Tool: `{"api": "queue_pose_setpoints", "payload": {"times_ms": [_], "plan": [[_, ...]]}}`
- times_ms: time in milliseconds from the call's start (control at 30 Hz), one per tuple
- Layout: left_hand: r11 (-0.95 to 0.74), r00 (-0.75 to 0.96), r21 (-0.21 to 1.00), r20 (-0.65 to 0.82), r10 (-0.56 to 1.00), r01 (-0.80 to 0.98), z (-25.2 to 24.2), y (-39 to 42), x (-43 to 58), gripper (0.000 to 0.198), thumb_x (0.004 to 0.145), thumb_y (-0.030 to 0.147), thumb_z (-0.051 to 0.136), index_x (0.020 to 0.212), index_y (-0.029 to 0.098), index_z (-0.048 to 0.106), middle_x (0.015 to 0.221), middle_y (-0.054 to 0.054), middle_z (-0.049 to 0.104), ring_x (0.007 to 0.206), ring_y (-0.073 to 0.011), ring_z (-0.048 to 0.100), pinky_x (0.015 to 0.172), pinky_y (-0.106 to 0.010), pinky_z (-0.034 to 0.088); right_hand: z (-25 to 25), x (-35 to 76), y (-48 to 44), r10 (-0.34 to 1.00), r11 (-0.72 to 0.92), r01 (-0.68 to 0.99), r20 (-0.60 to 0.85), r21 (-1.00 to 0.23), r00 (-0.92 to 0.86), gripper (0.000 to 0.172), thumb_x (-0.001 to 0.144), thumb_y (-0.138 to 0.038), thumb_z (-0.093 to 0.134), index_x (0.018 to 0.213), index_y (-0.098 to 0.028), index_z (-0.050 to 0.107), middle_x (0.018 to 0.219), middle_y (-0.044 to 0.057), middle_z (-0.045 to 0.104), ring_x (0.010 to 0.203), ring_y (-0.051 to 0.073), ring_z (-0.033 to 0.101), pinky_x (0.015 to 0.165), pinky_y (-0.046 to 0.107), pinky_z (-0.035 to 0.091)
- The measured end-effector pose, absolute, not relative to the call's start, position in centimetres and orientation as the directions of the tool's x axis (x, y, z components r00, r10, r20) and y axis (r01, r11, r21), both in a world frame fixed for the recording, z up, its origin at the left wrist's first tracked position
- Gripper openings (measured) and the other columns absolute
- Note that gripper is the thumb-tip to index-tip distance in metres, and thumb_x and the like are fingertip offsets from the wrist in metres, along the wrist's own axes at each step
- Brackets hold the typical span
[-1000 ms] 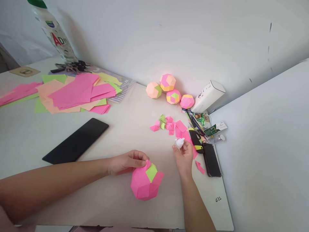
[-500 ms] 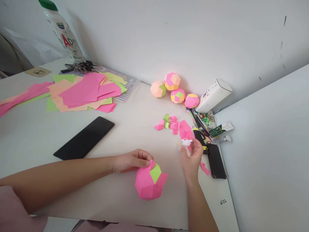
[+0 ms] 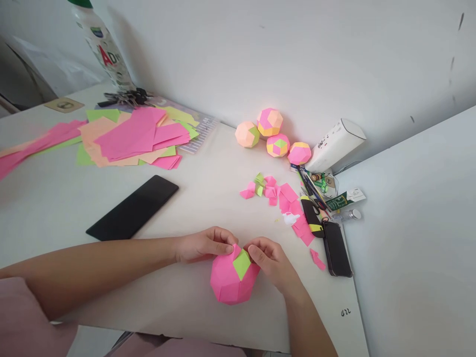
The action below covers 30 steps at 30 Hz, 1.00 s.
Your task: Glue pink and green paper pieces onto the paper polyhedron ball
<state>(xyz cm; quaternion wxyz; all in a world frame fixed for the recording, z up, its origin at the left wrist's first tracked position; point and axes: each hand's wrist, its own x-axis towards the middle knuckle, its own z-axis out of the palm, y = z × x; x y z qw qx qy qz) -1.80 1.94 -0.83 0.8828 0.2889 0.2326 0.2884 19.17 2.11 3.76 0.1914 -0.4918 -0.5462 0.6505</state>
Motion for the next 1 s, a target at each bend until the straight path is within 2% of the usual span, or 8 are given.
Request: {"api": "queue_pose_setpoints", "payload": {"times_ms": [233,633,1000], "plan": [[0.647,0.717,0.661,-0.232,0.657,-0.38,-0.92,1.94,-1.72,0.022,0.066,0.033,0.079,0.071,0.013,0.07,0.066,0.001,0.065,0.062,-0.0086,0.056,0.061,-0.021,0.043,3.56,19.37,2.37,0.73,-0.491,0.209,-0.53,-0.846,-0.431,0.029,0.071,-0.042,0.076,0.072,-0.016,0.063,0.062,-0.004,0.053,0.057,0.007,0.044,0.053,0.02,0.034],[0.654,0.729,0.67,-0.243,0.64,-0.351,-1.0,1.98,-1.79,0.023,0.064,0.032,0.08,0.069,0.013,0.069,0.064,0.002,0.063,0.061,-0.0083,0.054,0.061,-0.022,0.041,3.73,19.42,2.1,0.768,-0.431,0.227,-0.487,-0.873,-0.415,0.028,0.069,-0.038,0.078,0.069,-0.015,0.061,0.061,-0.003,0.057,0.055,0.008,0.048,0.051,0.02,0.038],[0.639,0.727,0.69,-0.239,0.644,-0.339,-1.1,1.98,-1.93,0.022,0.065,0.033,0.08,0.07,0.014,0.07,0.065,0.002,0.062,0.063,-0.0089,0.053,0.063,-0.023,0.04,3.64,19.29,1.99,0.778,-0.414,0.222,-0.47,-0.882,-0.416,0.022,0.07,-0.036,0.077,0.074,-0.017,0.066,0.066,-0.002,0.062,0.057,0.008,0.053,0.053,0.02,0.043]]}}
